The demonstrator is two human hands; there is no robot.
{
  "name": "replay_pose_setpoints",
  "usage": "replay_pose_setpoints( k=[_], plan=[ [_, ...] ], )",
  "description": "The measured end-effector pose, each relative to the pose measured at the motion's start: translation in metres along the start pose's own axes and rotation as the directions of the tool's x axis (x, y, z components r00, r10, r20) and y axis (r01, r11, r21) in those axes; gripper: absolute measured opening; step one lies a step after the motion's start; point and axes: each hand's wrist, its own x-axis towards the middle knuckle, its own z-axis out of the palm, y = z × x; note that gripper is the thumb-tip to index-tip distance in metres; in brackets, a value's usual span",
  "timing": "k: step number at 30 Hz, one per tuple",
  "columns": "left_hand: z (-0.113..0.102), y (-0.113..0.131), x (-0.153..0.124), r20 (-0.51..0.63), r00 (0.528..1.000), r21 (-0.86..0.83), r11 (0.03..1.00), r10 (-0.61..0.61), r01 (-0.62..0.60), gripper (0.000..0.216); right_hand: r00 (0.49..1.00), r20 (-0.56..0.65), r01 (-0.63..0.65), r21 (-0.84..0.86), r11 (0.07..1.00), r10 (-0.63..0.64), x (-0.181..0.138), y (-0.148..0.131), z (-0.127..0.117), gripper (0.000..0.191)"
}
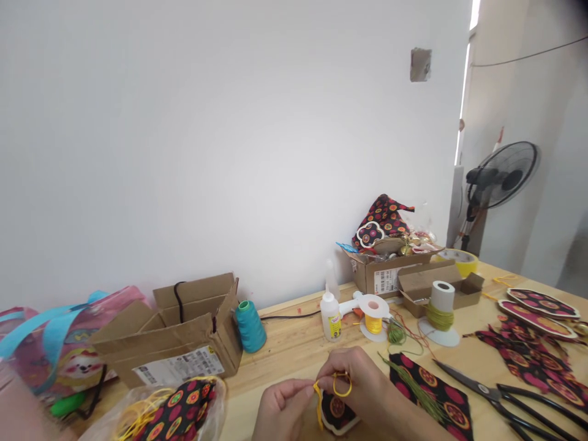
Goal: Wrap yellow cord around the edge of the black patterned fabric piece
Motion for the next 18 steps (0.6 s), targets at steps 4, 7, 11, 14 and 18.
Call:
replay_pose_setpoints(
  k=[4,7,11,14,18],
  plan=[
    [-0.006,-0.009,0.008,0.064,0.998,0.015,0.999,0.028,-0.029,0.023,0.999,-0.034,-0.036,0.017,0.999,0.036,-0.001,0.000,0.004,0.015],
    [-0.011,-0.015,0.014,0.094,0.994,0.030,0.998,0.060,-0.063,0.024,0.996,-0.047,-0.079,0.032,0.996,0.080,-0.003,0.002,0.008,0.016],
    [-0.017,-0.018,0.017,0.066,0.995,0.085,0.993,0.076,-0.081,0.024,0.990,-0.029,-0.133,0.073,0.988,0.136,-0.004,0.001,0.010,0.018],
    [-0.019,-0.019,0.018,0.058,0.995,0.129,0.988,0.081,-0.088,0.024,0.994,-0.056,-0.097,0.018,0.995,0.098,-0.004,-0.002,0.009,0.017],
    [-0.017,-0.018,0.017,0.025,0.995,0.140,0.985,0.095,-0.097,0.024,0.994,-0.077,-0.082,-0.013,0.997,0.080,-0.004,-0.005,0.008,0.016]
  ],
)
